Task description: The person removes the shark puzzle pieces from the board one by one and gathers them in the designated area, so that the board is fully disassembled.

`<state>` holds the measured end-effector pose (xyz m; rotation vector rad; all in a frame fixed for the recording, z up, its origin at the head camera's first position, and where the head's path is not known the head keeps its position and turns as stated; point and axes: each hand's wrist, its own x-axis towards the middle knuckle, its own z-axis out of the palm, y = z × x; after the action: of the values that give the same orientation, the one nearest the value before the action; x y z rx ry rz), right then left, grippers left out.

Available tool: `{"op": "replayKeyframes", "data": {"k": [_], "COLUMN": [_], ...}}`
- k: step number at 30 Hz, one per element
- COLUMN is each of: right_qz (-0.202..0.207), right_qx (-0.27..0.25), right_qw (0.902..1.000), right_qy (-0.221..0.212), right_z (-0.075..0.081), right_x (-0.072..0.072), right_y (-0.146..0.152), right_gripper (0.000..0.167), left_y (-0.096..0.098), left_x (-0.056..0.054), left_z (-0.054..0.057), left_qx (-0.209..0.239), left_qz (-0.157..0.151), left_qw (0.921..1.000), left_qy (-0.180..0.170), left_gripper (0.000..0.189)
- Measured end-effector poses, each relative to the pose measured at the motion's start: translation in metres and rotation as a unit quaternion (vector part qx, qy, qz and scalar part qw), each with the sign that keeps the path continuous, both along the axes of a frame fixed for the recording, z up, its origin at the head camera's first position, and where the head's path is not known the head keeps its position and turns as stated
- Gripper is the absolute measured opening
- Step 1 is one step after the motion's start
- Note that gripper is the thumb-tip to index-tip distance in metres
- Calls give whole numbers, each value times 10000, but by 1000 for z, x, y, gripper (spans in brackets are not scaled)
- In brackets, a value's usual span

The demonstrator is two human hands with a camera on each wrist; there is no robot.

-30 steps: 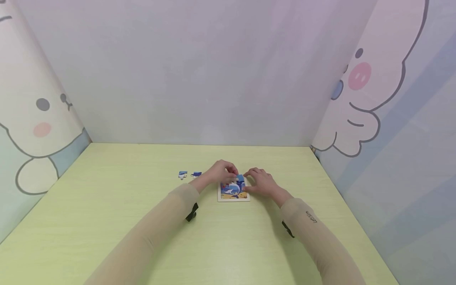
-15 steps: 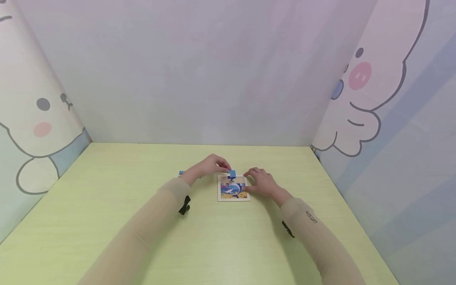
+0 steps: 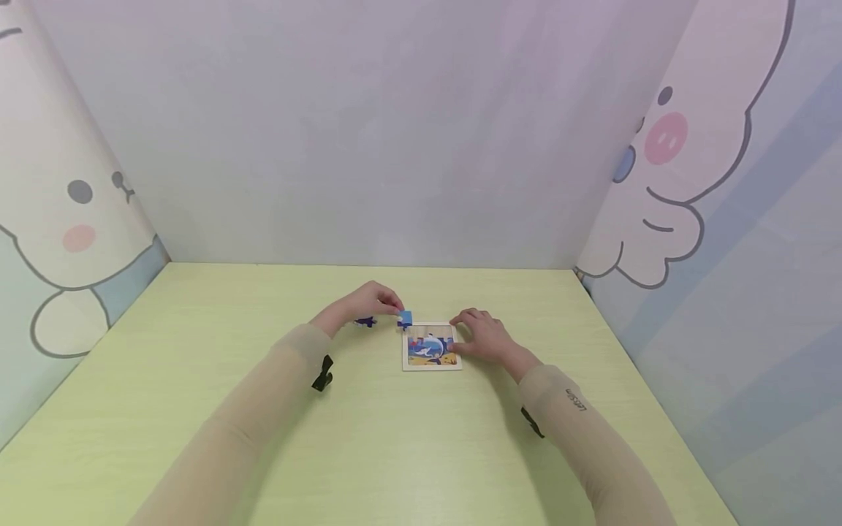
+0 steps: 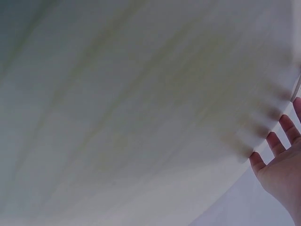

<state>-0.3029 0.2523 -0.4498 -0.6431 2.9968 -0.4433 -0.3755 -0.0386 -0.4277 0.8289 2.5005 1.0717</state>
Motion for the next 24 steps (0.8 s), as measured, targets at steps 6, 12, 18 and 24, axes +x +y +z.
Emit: {"op": "replayKeyframes", "data": {"k": [6,12,18,24], "right_qz": [8,0,-6,-17], "right_qx": [42,26,9,-16], "right_qw": [10000,10000,10000,10000], "right_qy": [-14,-24,-35,-70], "right_z": [1,1,2,1], "right_x": [-1,-1,0,0], "right_y": [0,-1,0,0], "right_gripper": [58,58,58,60], "left_y": [-11,-16,-18,-14], "left_x": [-3,-3,-2,0], "left_z": [-6,-9,-12,-12], "left_qx": [-4,-160,-377,-418], "left_qz": [211,433,635,765], "left_qw": [9998,9989,9971,9962], "left_qy": [-50,-111,-170,25], "left_gripper": [11,8,7,8]}}
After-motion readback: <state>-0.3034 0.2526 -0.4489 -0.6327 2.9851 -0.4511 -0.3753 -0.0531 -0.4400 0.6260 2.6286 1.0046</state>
